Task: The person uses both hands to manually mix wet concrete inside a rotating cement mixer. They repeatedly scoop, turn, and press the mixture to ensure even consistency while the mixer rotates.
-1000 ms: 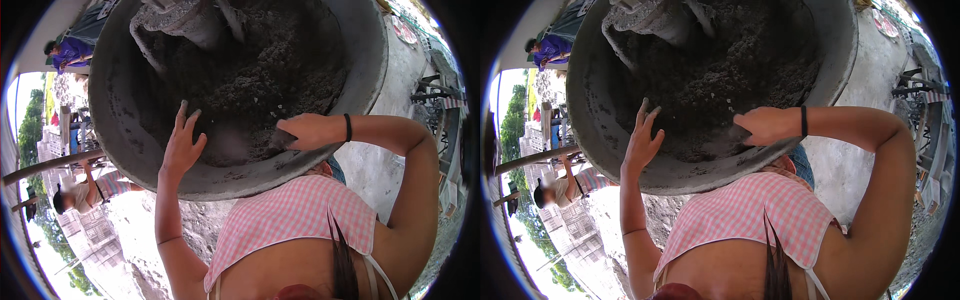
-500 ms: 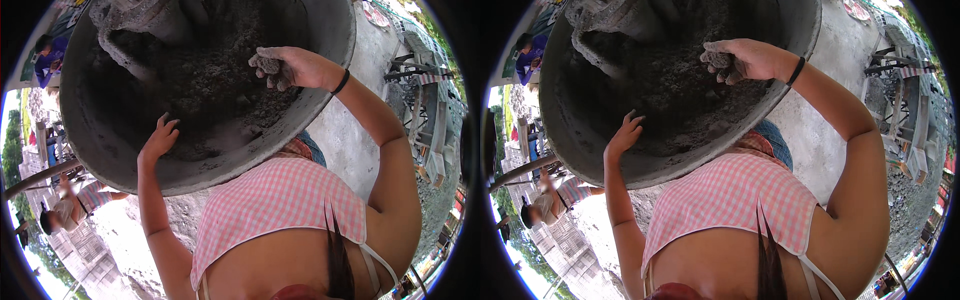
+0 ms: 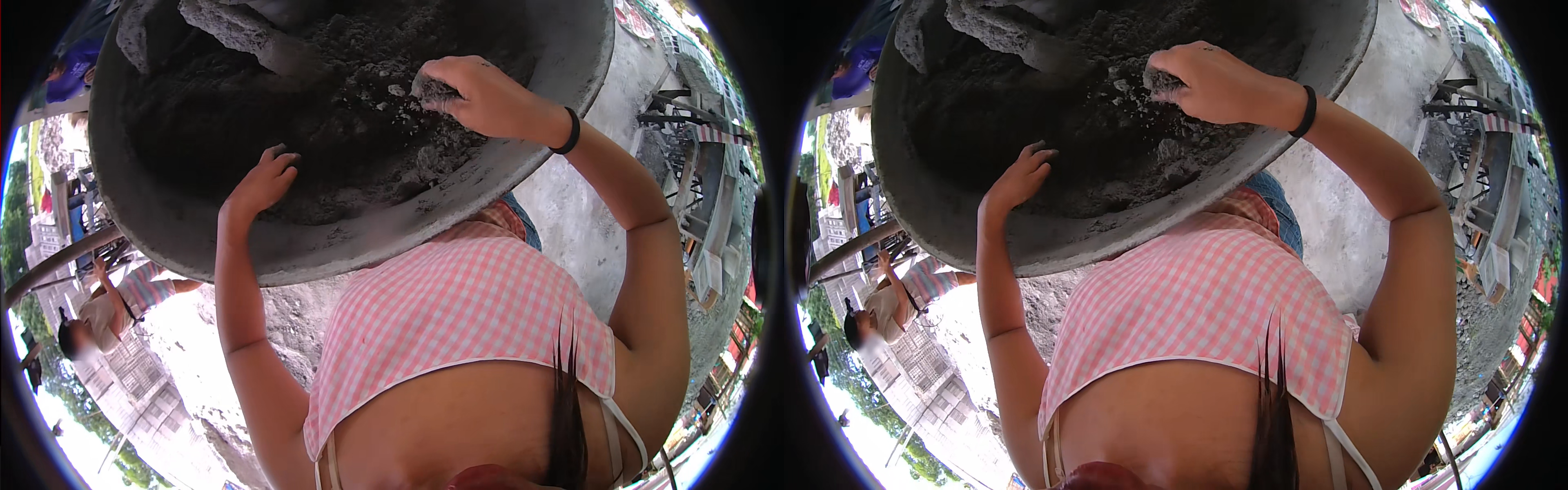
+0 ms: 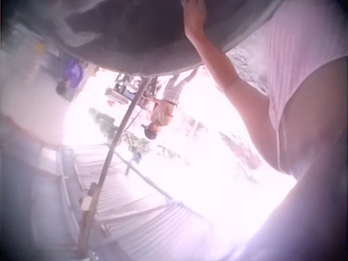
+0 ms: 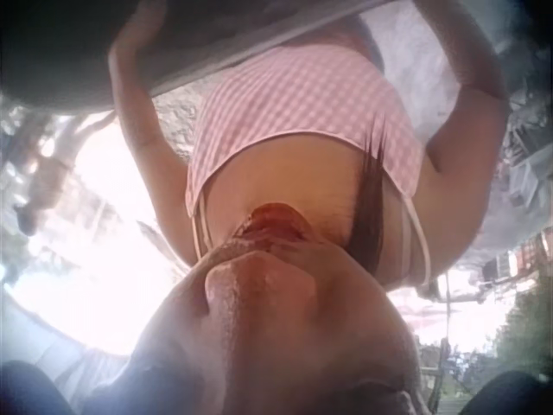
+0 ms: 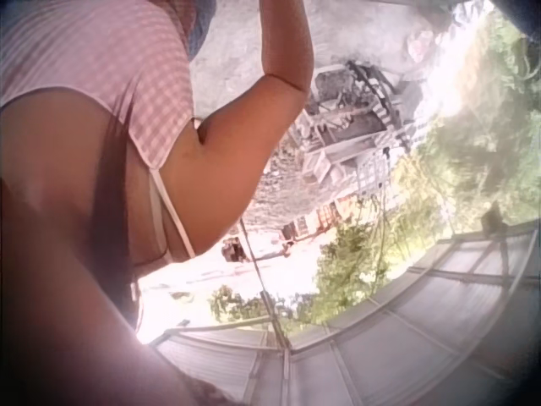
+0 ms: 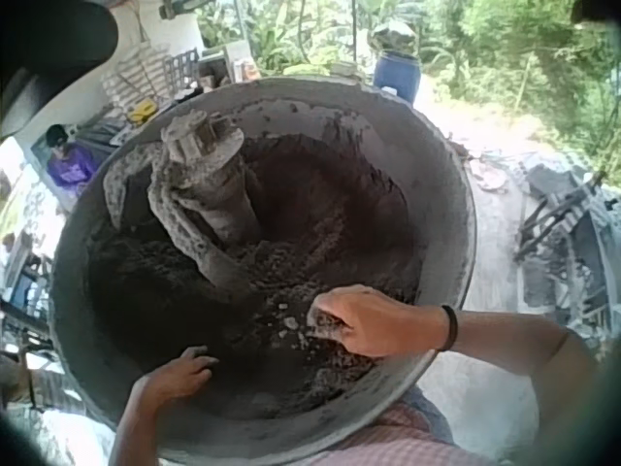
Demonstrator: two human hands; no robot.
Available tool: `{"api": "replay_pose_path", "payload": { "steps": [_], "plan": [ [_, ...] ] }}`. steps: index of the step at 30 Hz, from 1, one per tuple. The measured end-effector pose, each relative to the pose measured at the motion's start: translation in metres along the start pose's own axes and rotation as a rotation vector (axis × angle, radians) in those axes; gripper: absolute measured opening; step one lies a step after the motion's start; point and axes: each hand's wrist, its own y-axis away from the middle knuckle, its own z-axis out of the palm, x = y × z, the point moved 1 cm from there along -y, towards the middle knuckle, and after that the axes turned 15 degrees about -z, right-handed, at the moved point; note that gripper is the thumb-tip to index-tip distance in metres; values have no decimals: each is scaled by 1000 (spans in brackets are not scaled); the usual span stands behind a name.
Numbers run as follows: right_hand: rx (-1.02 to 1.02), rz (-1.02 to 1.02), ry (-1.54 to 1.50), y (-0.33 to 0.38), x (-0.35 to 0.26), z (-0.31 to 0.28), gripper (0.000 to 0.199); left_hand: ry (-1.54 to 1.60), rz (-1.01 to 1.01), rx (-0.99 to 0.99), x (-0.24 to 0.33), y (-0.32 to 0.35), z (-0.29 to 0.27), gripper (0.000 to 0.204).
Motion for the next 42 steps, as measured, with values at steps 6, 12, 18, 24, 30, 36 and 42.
{"api": "replay_pose_path", "payload": {
  "steps": [6,12,18,24,30,36,42],
  "plan": [
    [-350,425,-415,-76,-12,-15,31,33,-13,75,-10,0,-8,39],
    [38,-241,-403,-121,-13,-7,35,122,-78,556,-41,4,-31,43],
    [-229,-245,-557,-143,3,-24,57,374,-205,874,-97,16,-56,45],
    [-588,39,-70,-111,7,23,59,1118,-162,662,-167,50,-74,48],
    [-637,156,-350,-96,37,56,79,1234,-217,586,-210,30,-54,51],
    [-591,634,-609,-66,81,121,103,1411,-218,328,-215,2,-44,52],
    [-459,1080,-745,-53,81,119,99,590,-424,346,-205,-33,-23,56]
  ]
}}
